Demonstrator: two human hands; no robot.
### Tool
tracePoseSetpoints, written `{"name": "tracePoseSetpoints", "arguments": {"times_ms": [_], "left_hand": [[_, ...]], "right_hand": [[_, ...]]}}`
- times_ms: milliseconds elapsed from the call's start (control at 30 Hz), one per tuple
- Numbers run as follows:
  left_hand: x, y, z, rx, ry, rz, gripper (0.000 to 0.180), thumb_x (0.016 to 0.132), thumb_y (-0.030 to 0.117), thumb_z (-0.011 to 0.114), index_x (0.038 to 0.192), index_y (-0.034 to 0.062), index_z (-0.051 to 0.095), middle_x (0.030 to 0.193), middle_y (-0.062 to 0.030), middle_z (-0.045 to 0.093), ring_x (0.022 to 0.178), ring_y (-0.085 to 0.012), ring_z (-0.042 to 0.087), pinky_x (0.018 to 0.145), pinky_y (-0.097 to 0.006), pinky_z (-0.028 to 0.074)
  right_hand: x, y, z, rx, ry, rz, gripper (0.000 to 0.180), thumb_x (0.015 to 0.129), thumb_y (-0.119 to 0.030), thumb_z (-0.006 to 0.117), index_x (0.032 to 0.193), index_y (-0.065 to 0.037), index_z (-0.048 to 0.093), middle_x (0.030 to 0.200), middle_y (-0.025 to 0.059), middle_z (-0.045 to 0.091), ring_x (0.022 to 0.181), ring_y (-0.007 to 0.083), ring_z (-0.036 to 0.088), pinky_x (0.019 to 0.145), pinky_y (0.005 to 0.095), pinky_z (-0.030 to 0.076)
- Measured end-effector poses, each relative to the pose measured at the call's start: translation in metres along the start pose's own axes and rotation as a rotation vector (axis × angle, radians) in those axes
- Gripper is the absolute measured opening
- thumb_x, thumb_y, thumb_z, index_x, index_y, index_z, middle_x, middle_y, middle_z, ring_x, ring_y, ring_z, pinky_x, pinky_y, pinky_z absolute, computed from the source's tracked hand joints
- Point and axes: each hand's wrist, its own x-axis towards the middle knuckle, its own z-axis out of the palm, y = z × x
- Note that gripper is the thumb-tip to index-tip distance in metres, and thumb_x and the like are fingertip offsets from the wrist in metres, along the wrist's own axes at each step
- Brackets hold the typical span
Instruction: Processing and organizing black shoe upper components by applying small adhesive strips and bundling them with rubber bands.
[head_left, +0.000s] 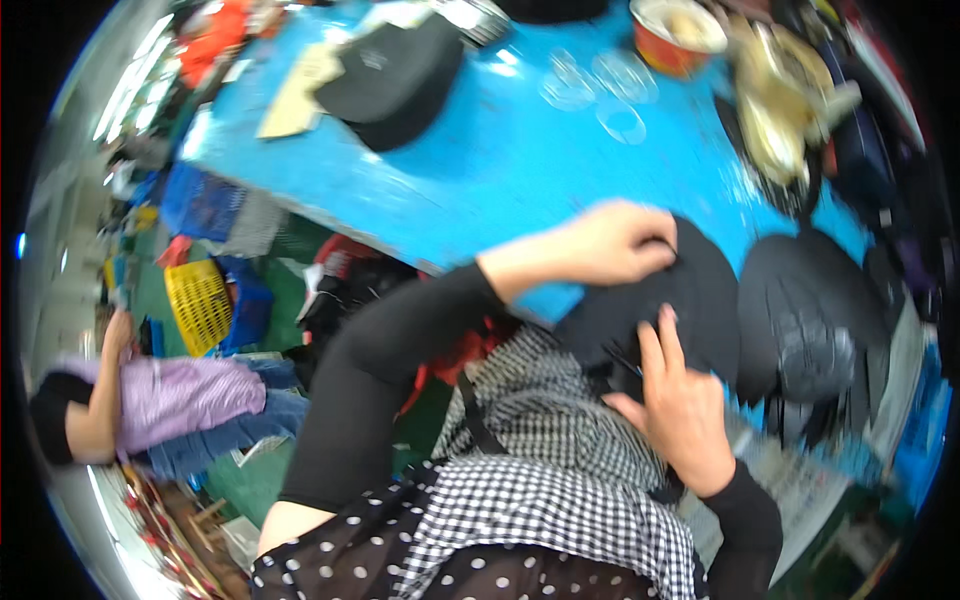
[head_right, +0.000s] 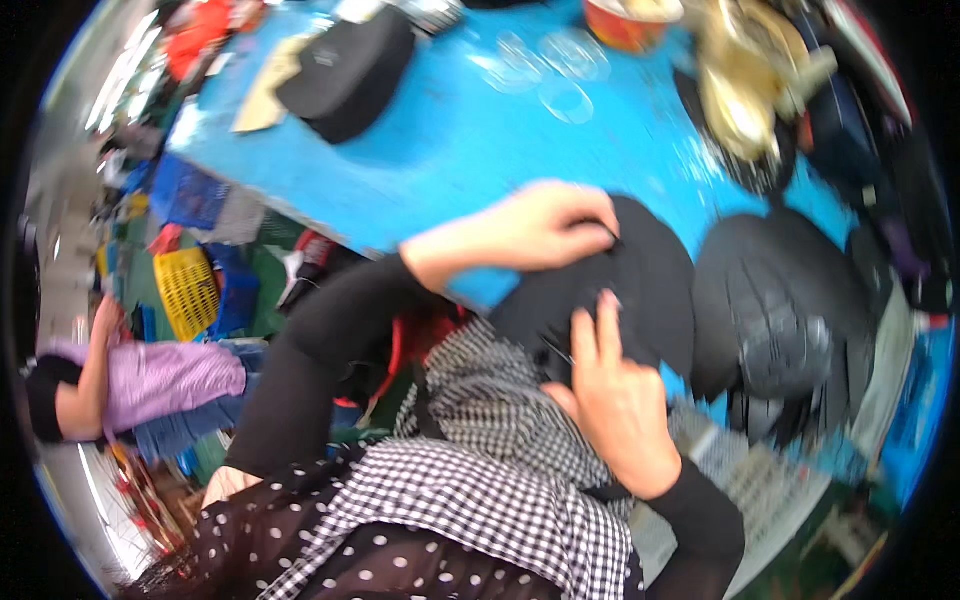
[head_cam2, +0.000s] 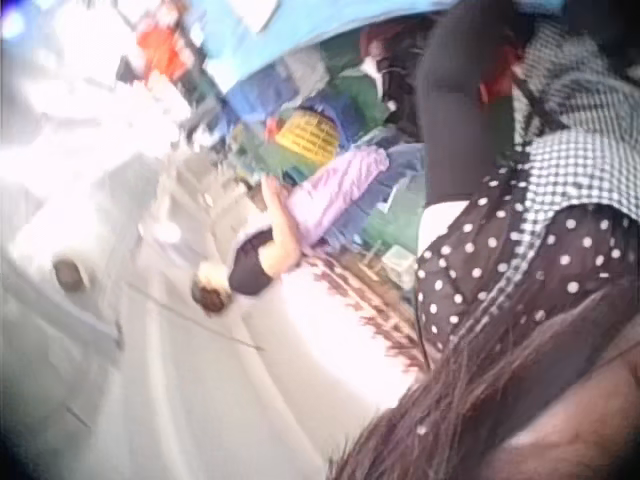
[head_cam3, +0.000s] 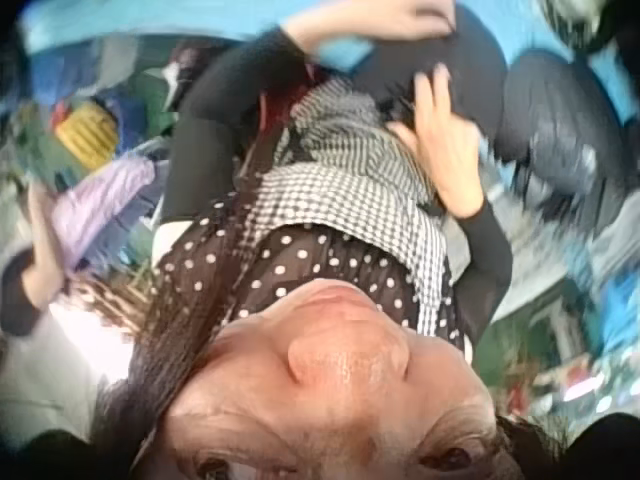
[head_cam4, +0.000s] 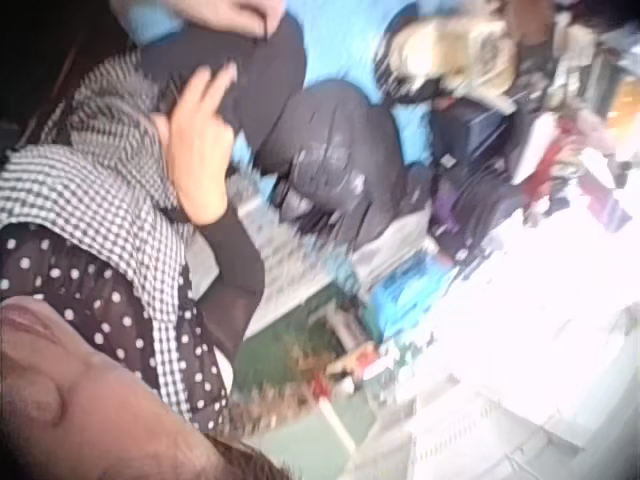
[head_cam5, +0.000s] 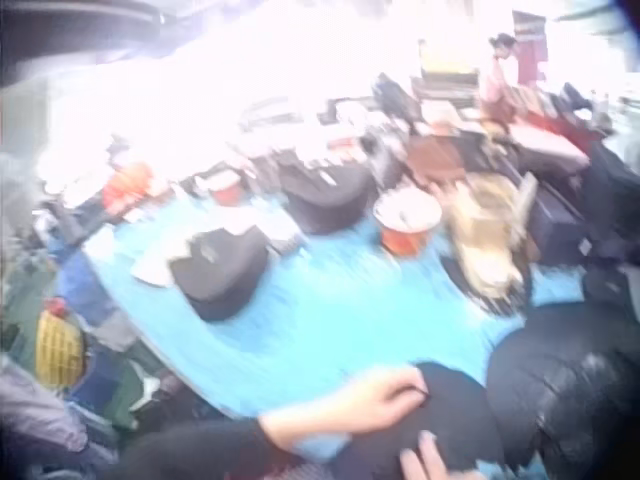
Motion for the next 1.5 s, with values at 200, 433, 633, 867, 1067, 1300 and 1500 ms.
{"name": "tracePoseSetpoints", "arguments": {"times_ms": [200, 433, 633, 867, 1067, 1300, 1500], "left_hand": [[-0.005, 0.003, 0.016, -0.033, 0.099, -0.108, 0.022, 0.093, 0.019, 0.066, 0.104, 0.0009, 0.066, 0.093, -0.0153, 0.07, 0.089, -0.0256, 0.067, 0.081, -0.038, 0.052], [-0.057, 0.018, 0.011, -0.555, 0.312, -0.294, 0.014, 0.098, 0.015, 0.063, 0.099, 0.001, 0.065, 0.09, -0.0049, 0.069, 0.08, -0.0103, 0.064, 0.075, -0.027, 0.052], [-0.102, 0.054, 0.003, -0.403, 0.527, -0.385, 0.014, 0.095, 0.017, 0.068, 0.097, 0.0031, 0.066, 0.079, 0.0029, 0.062, 0.07, -0.0054, 0.055, 0.066, -0.023, 0.044], [-0.135, 0.091, -0.013, -0.341, 0.562, -0.381, 0.017, 0.091, 0.02, 0.074, 0.092, 0.0036, 0.072, 0.073, 0.0072, 0.059, 0.069, -0.002, 0.049, 0.065, -0.023, 0.04], [-0.138, 0.106, -0.023, -0.323, 0.487, -0.421, 0.019, 0.092, 0.023, 0.075, 0.092, 0.0039, 0.072, 0.07, 0.0083, 0.057, 0.067, -0.001, 0.047, 0.062, -0.022, 0.038], [-0.13, 0.114, -0.033, -0.327, 0.37, -0.373, 0.019, 0.093, 0.022, 0.074, 0.095, 0.003, 0.074, 0.071, 0.0065, 0.061, 0.066, -0.0017, 0.05, 0.062, -0.022, 0.041], [-0.12, 0.115, -0.048, -0.316, 0.247, -0.345, 0.022, 0.096, 0.018, 0.069, 0.108, 0.0007, 0.076, 0.081, -0.0021, 0.073, 0.074, -0.0065, 0.065, 0.071, -0.025, 0.051]], "right_hand": [[0.004, 0.026, -0.011, 0.06, 0.123, -0.16, 0.069, 0.078, -0.04, 0.082, 0.127, 0.002, 0.058, 0.125, 0.0278, 0.067, 0.072, 0.0313, 0.073, 0.063, 0.0405, 0.056], [-0.003, 0.033, -0.004, 0.052, 0.097, -0.177, 0.045, 0.072, -0.006, 0.076, 0.115, -0.001, 0.064, 0.119, 0.0251, 0.07, 0.082, 0.0368, 0.073, 0.071, 0.0429, 0.057], [-0.004, 0.018, 0.01, -0.084, 0.146, -0.158, 0.046, 0.074, 0.0, 0.071, 0.119, -0.001, 0.064, 0.124, 0.0262, 0.068, 0.082, 0.0376, 0.073, 0.073, 0.044, 0.058], [0.005, 0.02, 0.0, 0.013, 0.134, -0.181, 0.041, 0.076, -0.002, 0.074, 0.114, -0.003, 0.058, 0.126, 0.025, 0.066, 0.089, 0.0407, 0.07, 0.075, 0.0468, 0.056], [0.011, 0.009, -0.002, 0.044, 0.177, -0.15, 0.033, 0.078, -0.001, 0.071, 0.106, -0.003, 0.054, 0.122, 0.0248, 0.066, 0.086, 0.0422, 0.069, 0.073, 0.0482, 0.054], [0.02, 0.008, -0.016, 0.164, 0.242, -0.061, 0.02, 0.088, -0.003, 0.064, 0.106, -0.004, 0.056, 0.09, 0.0231, 0.07, 0.079, 0.0427, 0.068, 0.067, 0.0508, 0.051], [0.023, 0.017, -0.019, 0.518, 0.304, 0.07, 0.017, 0.097, -0.008, 0.063, 0.112, -0.001, 0.06, 0.088, 0.0261, 0.069, 0.086, 0.0452, 0.069, 0.067, 0.0455, 0.051]]}}
